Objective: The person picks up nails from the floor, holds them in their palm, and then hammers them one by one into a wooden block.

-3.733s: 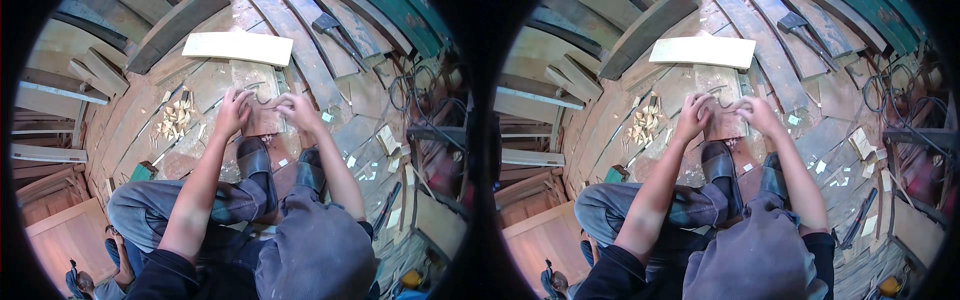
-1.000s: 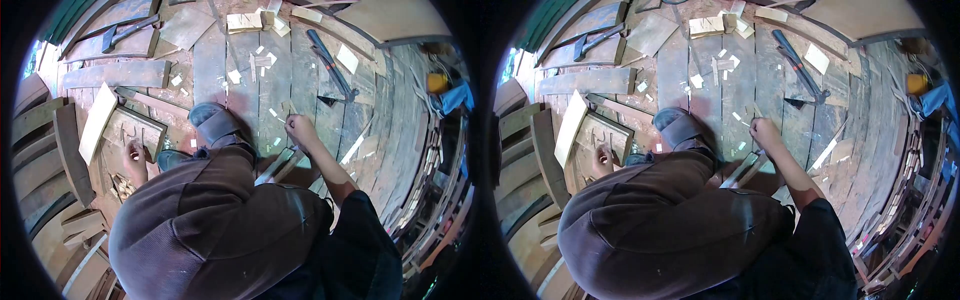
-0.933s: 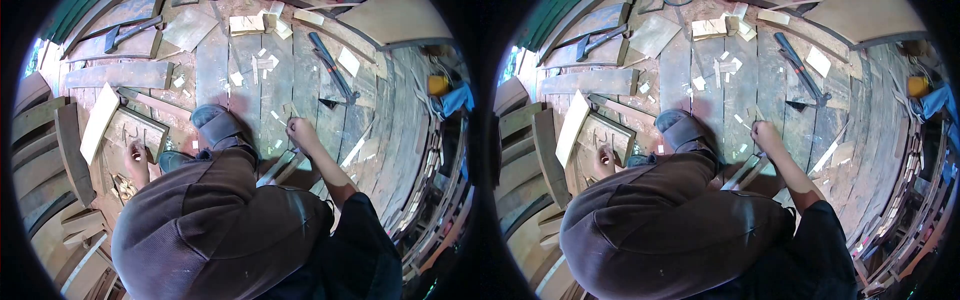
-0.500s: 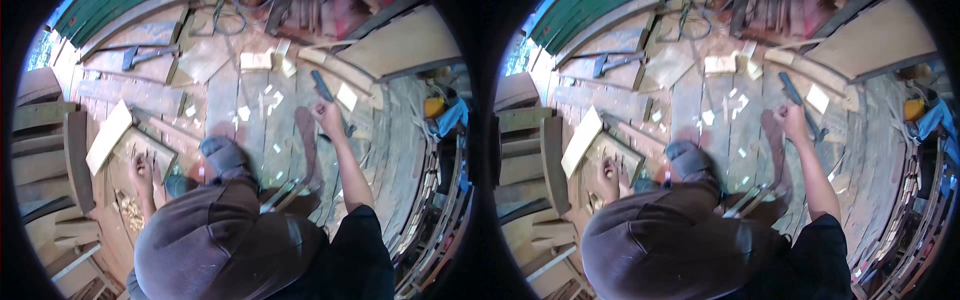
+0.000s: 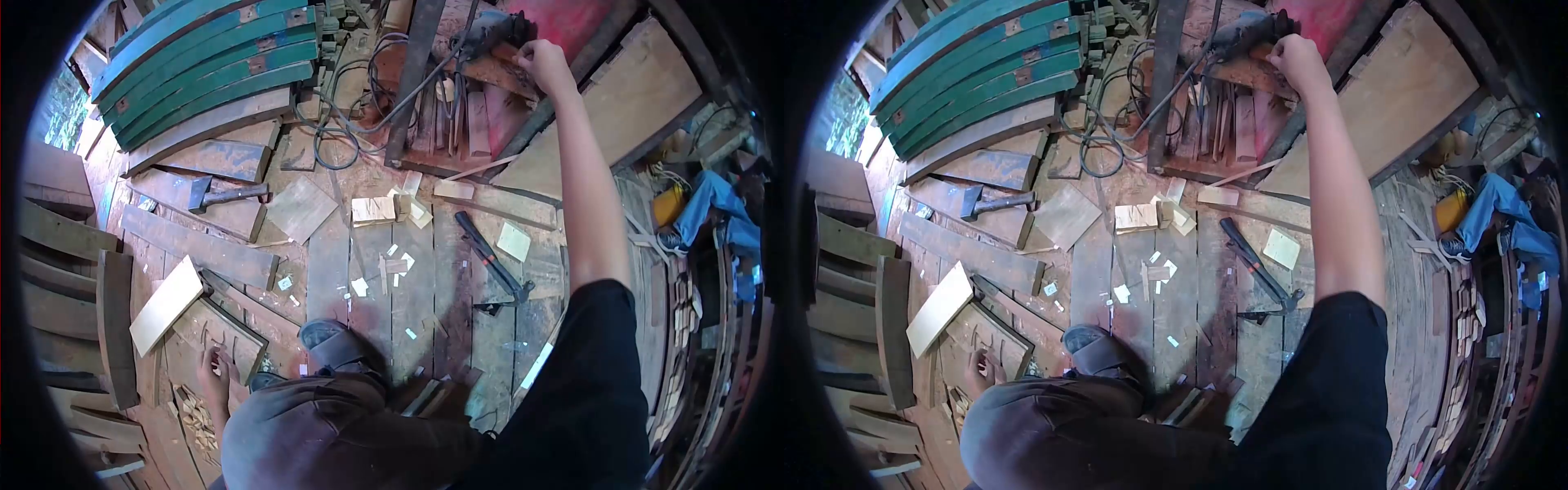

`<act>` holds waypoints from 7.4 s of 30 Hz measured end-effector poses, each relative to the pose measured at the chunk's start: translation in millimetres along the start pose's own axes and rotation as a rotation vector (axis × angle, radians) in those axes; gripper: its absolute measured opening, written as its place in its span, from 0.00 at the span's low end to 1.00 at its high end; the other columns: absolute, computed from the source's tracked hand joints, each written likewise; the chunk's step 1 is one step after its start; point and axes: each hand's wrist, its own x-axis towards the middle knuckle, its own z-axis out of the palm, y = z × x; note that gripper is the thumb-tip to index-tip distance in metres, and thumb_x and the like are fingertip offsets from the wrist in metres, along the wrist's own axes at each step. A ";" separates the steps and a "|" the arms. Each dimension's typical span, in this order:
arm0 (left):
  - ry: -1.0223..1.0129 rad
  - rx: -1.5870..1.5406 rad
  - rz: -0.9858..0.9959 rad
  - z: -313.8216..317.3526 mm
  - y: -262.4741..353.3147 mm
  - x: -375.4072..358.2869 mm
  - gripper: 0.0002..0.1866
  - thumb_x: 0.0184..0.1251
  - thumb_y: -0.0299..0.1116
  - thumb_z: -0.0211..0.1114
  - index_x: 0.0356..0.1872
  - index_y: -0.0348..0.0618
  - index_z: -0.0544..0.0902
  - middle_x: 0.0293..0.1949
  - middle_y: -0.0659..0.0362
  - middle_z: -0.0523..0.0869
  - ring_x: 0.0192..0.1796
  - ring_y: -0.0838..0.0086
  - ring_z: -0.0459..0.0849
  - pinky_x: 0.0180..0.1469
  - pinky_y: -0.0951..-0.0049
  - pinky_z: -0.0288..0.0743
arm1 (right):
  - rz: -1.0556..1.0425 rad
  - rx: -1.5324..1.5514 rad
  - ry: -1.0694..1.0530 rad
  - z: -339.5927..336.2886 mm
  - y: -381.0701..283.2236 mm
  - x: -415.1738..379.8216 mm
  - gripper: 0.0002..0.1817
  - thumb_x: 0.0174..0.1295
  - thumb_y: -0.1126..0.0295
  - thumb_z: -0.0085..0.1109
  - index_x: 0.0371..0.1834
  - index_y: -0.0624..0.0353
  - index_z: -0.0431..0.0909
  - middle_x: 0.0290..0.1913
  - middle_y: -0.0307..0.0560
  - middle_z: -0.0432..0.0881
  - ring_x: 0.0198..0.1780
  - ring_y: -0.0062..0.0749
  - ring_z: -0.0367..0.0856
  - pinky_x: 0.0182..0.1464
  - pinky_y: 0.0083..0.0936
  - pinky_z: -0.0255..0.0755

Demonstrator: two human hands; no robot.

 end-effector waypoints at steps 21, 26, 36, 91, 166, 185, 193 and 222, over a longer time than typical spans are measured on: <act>-0.055 0.074 -0.123 -12.3 -8.9 -4.6 0.15 0.56 0.17 0.61 0.46 0.38 0.79 0.36 0.54 0.76 0.36 0.65 0.79 0.40 0.68 0.74 | 0.150 -0.269 -0.121 39.8 26.6 -3.0 0.10 0.58 0.78 0.56 0.42 0.68 0.80 0.43 0.71 0.82 0.51 0.64 0.81 0.52 0.50 0.77; -0.043 0.093 -0.101 -13.3 -6.0 -5.2 0.14 0.57 0.17 0.61 0.45 0.37 0.80 0.37 0.53 0.77 0.35 0.65 0.79 0.38 0.68 0.73 | 0.189 -0.232 0.019 33.5 18.8 -4.4 0.09 0.57 0.76 0.58 0.39 0.66 0.82 0.42 0.69 0.83 0.49 0.61 0.82 0.52 0.48 0.77; -0.018 0.075 -0.109 -10.2 -11.5 -5.8 0.14 0.56 0.17 0.61 0.45 0.38 0.80 0.37 0.54 0.77 0.34 0.65 0.78 0.37 0.68 0.73 | 0.464 1.155 -0.204 -49.1 -8.5 -16.1 0.17 0.67 0.73 0.62 0.57 0.68 0.80 0.43 0.39 0.82 0.38 0.16 0.78 0.42 0.14 0.74; -0.042 0.071 -0.173 -2.3 -14.5 -11.6 0.12 0.62 0.20 0.61 0.46 0.39 0.80 0.36 0.55 0.77 0.35 0.67 0.78 0.37 0.68 0.72 | 0.464 0.485 0.255 22.7 16.6 32.8 0.14 0.68 0.63 0.62 0.40 0.65 0.84 0.26 0.45 0.84 0.27 0.26 0.80 0.27 0.27 0.70; 0.083 -0.218 0.229 -37.6 157.0 91.5 0.12 0.58 0.19 0.64 0.44 0.37 0.82 0.40 0.53 0.81 0.41 0.63 0.82 0.44 0.68 0.76 | 0.293 1.942 -0.691 -24.5 -149.8 -172.9 0.12 0.68 0.66 0.60 0.41 0.64 0.73 0.18 0.26 0.56 0.13 0.08 0.50 0.12 0.12 0.38; -0.334 0.689 0.297 -321.8 79.8 37.9 0.14 0.57 0.20 0.62 0.45 0.43 0.76 0.46 0.55 0.78 0.46 0.55 0.82 0.46 0.59 0.78 | -0.198 1.280 -1.582 179.2 -465.2 -208.7 0.09 0.70 0.66 0.60 0.35 0.60 0.80 0.17 0.29 0.68 0.16 0.11 0.60 0.18 0.16 0.50; -0.489 0.676 0.284 -247.1 11.1 4.9 0.19 0.54 0.25 0.68 0.49 0.45 0.79 0.47 0.55 0.80 0.47 0.59 0.84 0.45 0.59 0.81 | -0.407 0.913 -1.458 229.4 -508.9 -196.7 0.12 0.69 0.65 0.60 0.28 0.58 0.78 0.17 0.30 0.70 0.17 0.12 0.63 0.18 0.17 0.53; -0.071 -0.171 -0.249 -39.7 -106.2 40.5 0.24 0.62 0.28 0.66 0.61 0.55 0.78 0.53 0.56 0.79 0.45 0.66 0.82 0.50 0.68 0.78 | -0.645 0.971 -1.121 309.3 -698.7 -247.5 0.13 0.67 0.65 0.60 0.42 0.65 0.85 0.29 0.46 0.84 0.27 0.22 0.80 0.31 0.24 0.73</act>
